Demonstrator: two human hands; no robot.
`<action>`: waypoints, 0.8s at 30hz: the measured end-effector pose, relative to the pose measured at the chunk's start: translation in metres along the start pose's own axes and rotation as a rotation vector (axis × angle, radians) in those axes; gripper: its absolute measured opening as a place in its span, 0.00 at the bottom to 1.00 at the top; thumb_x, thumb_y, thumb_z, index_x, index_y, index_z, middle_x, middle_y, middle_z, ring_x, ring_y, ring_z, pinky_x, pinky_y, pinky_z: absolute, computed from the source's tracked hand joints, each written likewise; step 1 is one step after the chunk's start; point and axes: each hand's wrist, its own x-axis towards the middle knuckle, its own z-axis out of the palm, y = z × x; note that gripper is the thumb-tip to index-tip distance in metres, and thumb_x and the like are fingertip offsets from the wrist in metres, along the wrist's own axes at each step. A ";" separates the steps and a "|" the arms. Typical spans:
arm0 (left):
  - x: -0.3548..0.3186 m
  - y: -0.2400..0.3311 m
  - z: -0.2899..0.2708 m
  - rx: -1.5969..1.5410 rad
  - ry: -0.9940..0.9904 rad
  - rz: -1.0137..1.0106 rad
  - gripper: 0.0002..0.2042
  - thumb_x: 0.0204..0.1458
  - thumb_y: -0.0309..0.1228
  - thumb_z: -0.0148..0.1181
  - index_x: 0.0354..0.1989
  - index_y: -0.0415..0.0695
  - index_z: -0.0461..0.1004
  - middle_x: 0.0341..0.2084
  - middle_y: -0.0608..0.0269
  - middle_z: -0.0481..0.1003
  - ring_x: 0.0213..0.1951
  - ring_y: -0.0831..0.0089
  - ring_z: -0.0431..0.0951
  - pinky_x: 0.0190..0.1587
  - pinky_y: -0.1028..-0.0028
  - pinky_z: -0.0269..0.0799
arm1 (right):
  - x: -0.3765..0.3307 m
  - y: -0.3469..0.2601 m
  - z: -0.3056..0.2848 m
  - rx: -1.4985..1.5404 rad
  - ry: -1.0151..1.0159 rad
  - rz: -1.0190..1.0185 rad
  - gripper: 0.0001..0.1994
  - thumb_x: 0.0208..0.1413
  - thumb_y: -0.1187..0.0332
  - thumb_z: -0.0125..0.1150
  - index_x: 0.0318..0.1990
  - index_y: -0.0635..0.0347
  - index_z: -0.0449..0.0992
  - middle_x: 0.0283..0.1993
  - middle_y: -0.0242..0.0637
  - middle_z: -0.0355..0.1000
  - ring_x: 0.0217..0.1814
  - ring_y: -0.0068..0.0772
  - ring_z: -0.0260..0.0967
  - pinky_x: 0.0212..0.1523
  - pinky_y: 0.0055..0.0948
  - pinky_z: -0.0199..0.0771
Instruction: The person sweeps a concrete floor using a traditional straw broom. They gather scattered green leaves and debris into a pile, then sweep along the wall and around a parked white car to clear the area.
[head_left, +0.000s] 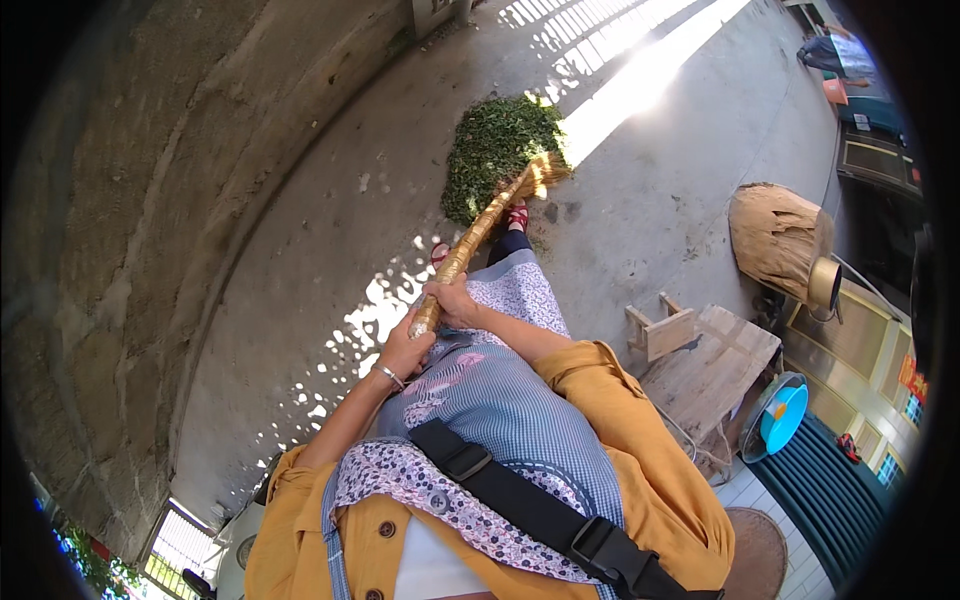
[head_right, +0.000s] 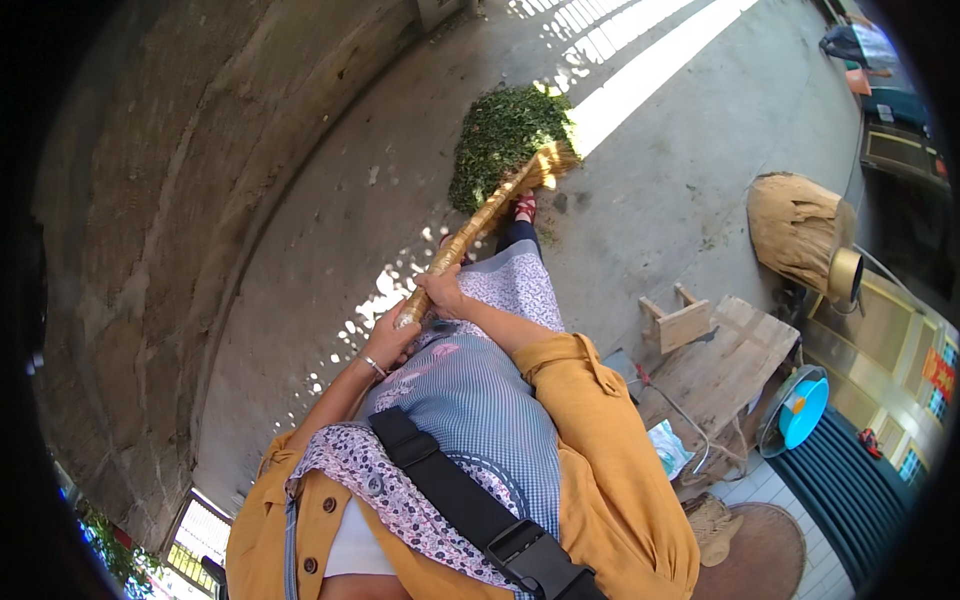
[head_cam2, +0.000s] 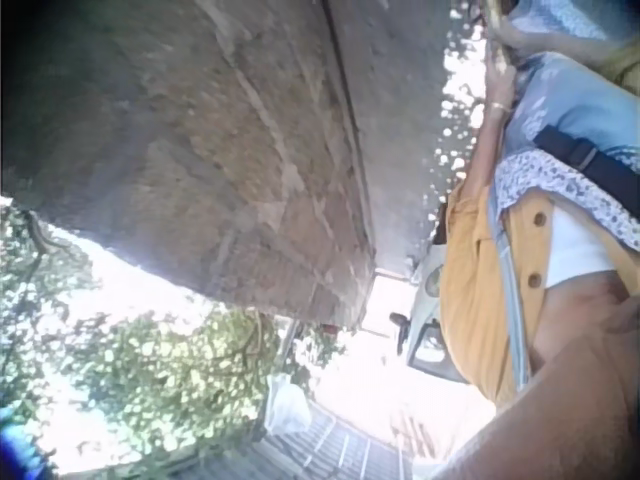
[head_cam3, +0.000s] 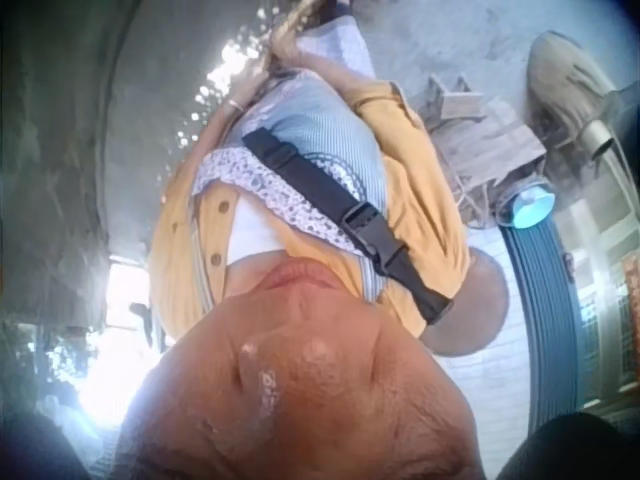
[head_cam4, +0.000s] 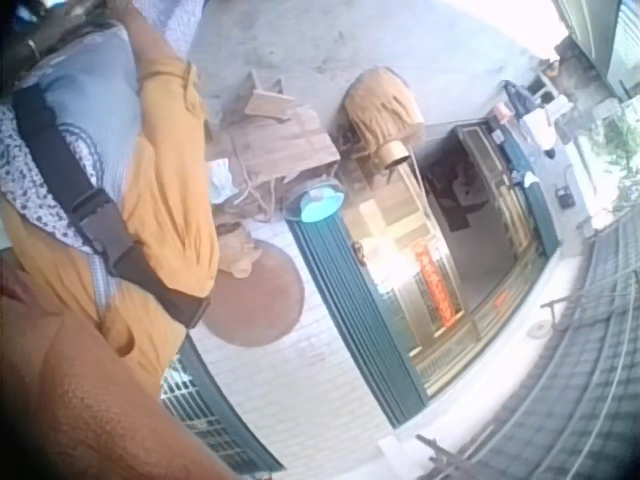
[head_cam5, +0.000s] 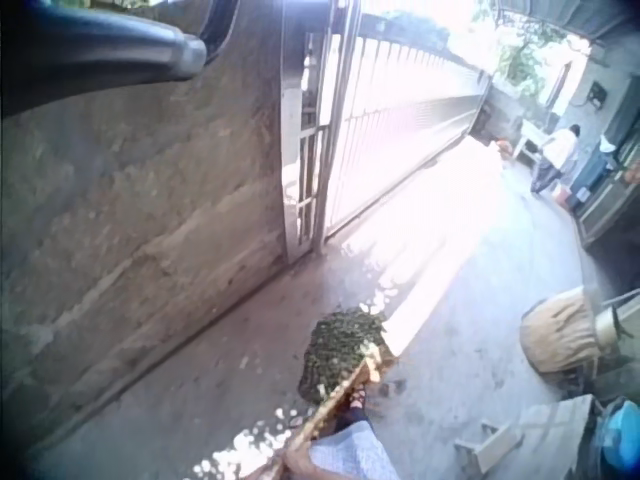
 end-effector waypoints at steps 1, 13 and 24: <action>-0.004 0.001 -0.003 -0.031 -0.017 0.013 0.29 0.46 0.29 0.52 0.60 0.45 0.54 0.17 0.72 0.64 0.13 0.84 0.62 0.12 0.84 0.56 | -0.004 -0.001 0.005 -0.008 -0.008 -0.009 0.35 0.41 0.78 0.57 0.52 0.59 0.37 0.42 0.49 0.53 0.38 0.44 0.65 0.29 0.42 0.74; -0.032 0.011 -0.025 -0.014 0.123 0.054 0.27 0.46 0.29 0.52 0.58 0.45 0.57 0.16 0.71 0.64 0.13 0.83 0.63 0.12 0.82 0.59 | -0.012 -0.003 0.054 0.025 -0.111 0.070 0.40 0.41 0.78 0.57 0.55 0.52 0.32 0.43 0.44 0.54 0.37 0.38 0.64 0.28 0.37 0.73; -0.100 0.065 -0.061 0.074 -0.136 -0.072 0.32 0.48 0.31 0.54 0.62 0.44 0.50 0.26 0.69 0.69 0.17 0.86 0.64 0.13 0.86 0.55 | -0.091 -0.017 0.076 0.206 -0.116 0.168 0.50 0.47 0.73 0.57 0.58 0.53 0.14 0.48 0.49 0.54 0.42 0.41 0.63 0.35 0.39 0.74</action>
